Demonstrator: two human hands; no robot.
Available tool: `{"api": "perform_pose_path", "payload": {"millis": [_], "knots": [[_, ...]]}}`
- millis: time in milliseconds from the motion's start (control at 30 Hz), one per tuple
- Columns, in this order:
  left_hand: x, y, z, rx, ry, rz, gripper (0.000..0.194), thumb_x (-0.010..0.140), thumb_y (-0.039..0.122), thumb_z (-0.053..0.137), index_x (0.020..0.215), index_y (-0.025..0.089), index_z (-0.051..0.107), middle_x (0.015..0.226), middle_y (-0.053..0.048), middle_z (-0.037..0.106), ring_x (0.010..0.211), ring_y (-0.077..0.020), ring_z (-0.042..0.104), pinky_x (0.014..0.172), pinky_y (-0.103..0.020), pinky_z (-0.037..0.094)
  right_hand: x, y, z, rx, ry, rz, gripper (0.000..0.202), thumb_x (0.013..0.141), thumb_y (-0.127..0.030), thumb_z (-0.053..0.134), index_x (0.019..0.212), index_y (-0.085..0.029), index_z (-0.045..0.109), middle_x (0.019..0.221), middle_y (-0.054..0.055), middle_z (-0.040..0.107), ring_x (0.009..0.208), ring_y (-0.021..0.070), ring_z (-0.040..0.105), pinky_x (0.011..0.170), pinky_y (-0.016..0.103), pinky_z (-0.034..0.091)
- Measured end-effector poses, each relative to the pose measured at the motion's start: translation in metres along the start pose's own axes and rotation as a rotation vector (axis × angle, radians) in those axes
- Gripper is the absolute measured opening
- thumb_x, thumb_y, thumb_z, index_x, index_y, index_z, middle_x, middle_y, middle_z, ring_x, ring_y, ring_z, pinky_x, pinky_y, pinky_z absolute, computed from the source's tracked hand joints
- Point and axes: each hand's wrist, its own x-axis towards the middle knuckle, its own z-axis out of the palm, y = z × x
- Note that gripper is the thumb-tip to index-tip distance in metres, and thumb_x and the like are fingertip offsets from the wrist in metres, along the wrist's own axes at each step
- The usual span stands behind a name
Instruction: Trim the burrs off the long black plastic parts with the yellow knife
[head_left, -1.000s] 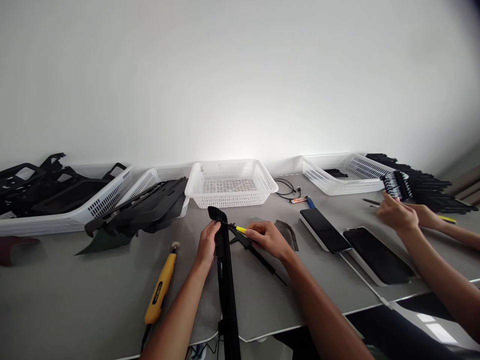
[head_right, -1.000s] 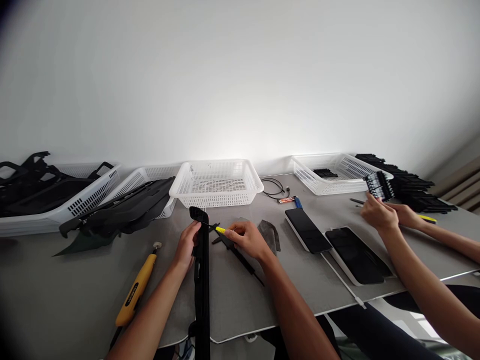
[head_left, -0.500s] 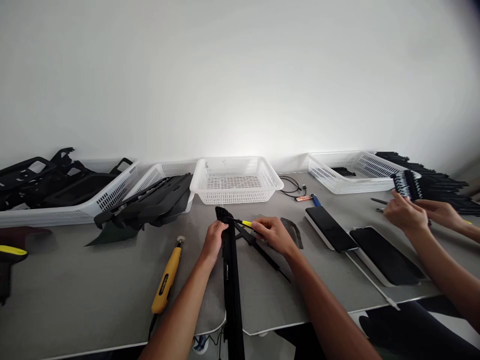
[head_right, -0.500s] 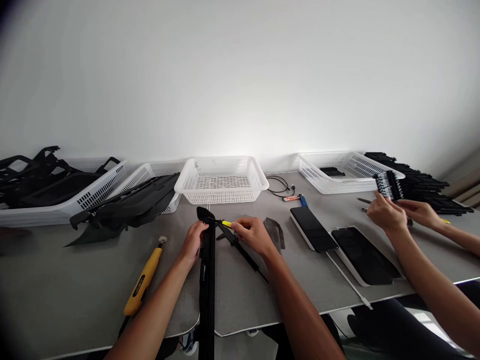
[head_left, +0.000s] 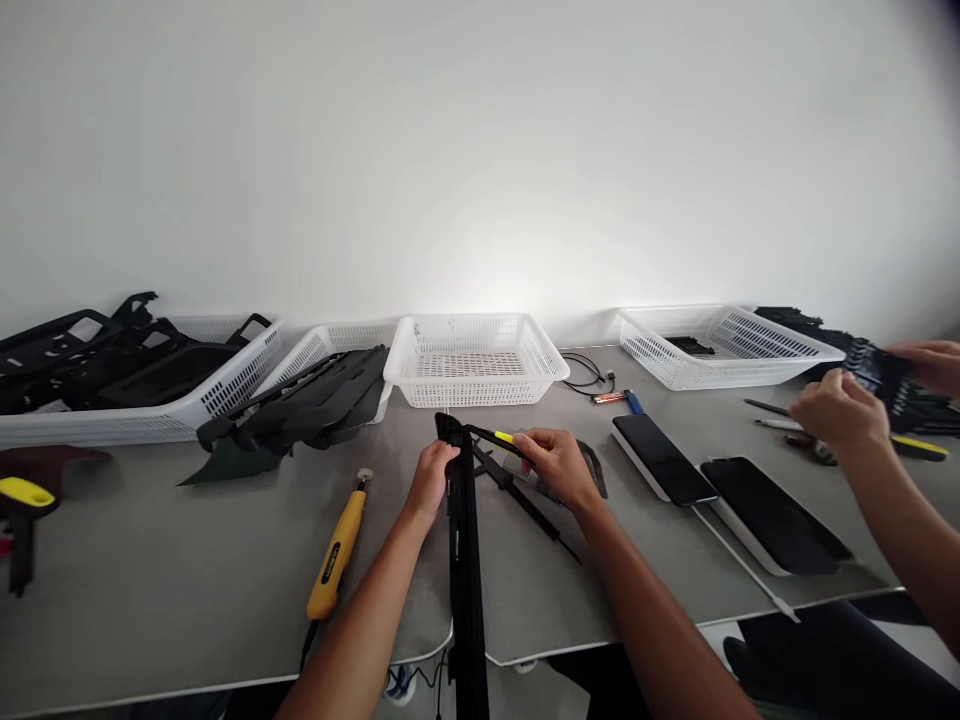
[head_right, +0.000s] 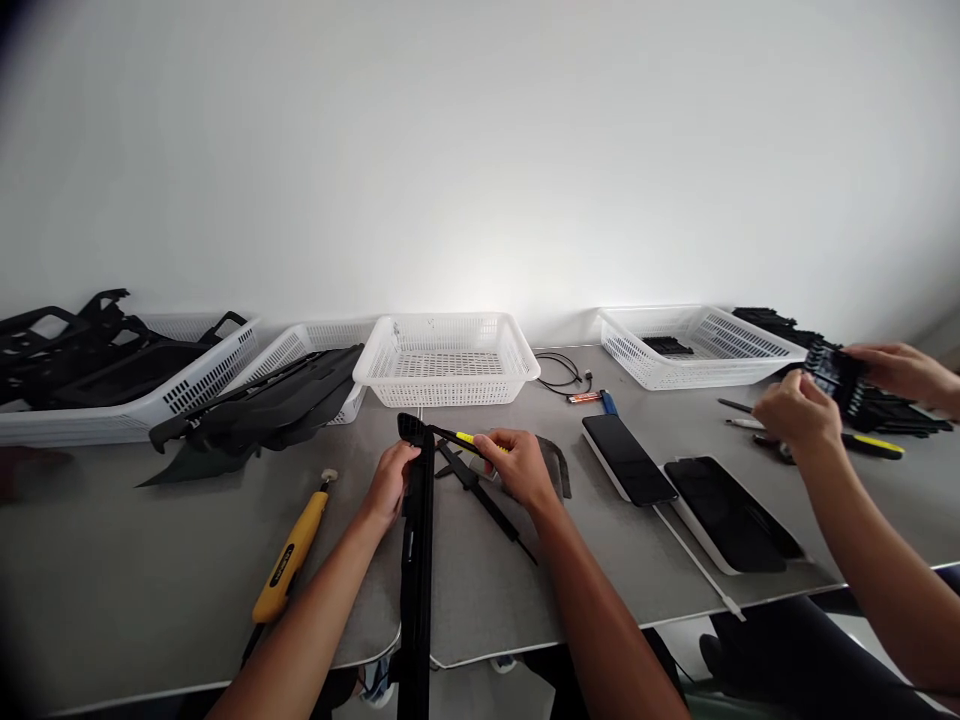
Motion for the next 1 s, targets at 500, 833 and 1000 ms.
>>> {"api": "perform_pose_path", "payload": {"millis": [500, 833, 1000], "knots": [[-0.0012, 0.0039, 0.0046, 0.072, -0.027, 0.035, 0.027, 0.072, 0.043, 0.075, 0.073, 0.017, 0.068, 0.067, 0.003, 0.062, 0.067, -0.0143, 0.054, 0.063, -0.023, 0.039, -0.0010, 0.0005, 0.0031, 0.015, -0.055, -0.043, 0.042, 0.087, -0.053, 0.066, 0.064, -0.018, 0.067, 0.056, 0.000, 0.059, 0.055, 0.0121, 0.047, 0.055, 0.026, 0.033], [0.0016, 0.0009, 0.0028, 0.079, -0.056, 0.024, 0.026, 0.073, 0.043, 0.074, 0.070, 0.018, 0.068, 0.068, 0.000, 0.064, 0.076, -0.0189, 0.061, 0.067, -0.026, 0.042, 0.0000, 0.0019, 0.0005, -0.017, 0.050, -0.071, 0.048, 0.089, -0.057, 0.064, 0.061, -0.018, 0.065, 0.056, 0.000, 0.057, 0.055, 0.0122, 0.045, 0.055, 0.027, 0.034], [0.0001, 0.0017, 0.0027, 0.093, -0.062, 0.018, 0.027, 0.072, 0.043, 0.075, 0.073, 0.017, 0.069, 0.069, 0.000, 0.064, 0.069, -0.0161, 0.056, 0.064, -0.025, 0.040, 0.0001, 0.0004, 0.0014, -0.010, 0.055, -0.070, 0.049, 0.089, -0.059, 0.063, 0.062, -0.019, 0.064, 0.057, 0.000, 0.057, 0.055, 0.0122, 0.046, 0.055, 0.027, 0.034]]}}
